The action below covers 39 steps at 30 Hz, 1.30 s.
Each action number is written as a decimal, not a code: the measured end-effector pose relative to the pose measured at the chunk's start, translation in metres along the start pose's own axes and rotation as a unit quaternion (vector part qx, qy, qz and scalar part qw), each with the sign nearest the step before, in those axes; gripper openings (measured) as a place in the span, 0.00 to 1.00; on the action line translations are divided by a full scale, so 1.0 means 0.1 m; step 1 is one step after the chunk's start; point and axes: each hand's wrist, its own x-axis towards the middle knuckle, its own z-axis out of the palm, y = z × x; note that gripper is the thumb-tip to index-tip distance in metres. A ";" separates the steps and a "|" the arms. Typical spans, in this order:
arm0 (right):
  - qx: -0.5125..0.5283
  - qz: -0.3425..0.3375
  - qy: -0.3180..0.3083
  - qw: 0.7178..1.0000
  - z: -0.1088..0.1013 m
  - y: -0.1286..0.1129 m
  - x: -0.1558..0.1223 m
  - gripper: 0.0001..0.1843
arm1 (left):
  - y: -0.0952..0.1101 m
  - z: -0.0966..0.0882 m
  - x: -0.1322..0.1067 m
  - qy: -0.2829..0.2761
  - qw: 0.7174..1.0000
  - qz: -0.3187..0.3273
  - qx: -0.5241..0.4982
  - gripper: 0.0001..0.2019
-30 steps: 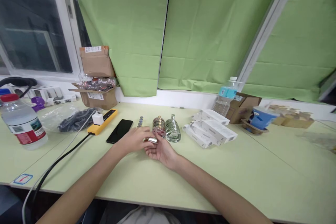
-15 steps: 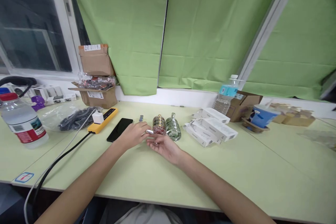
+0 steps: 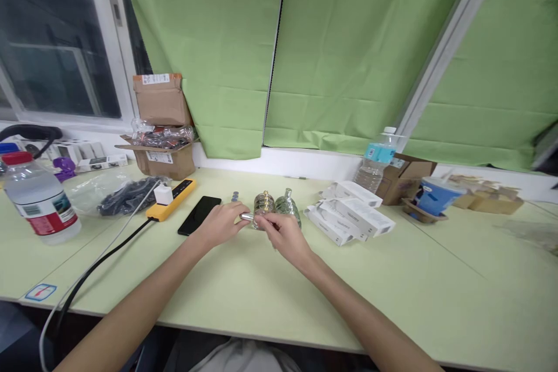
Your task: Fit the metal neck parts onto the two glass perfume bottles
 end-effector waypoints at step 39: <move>-0.033 -0.054 0.111 0.992 -0.36 0.19 0.16 0.15 | 0.23 0.15 -0.06 -0.022 0.976 0.069 -0.205 0.12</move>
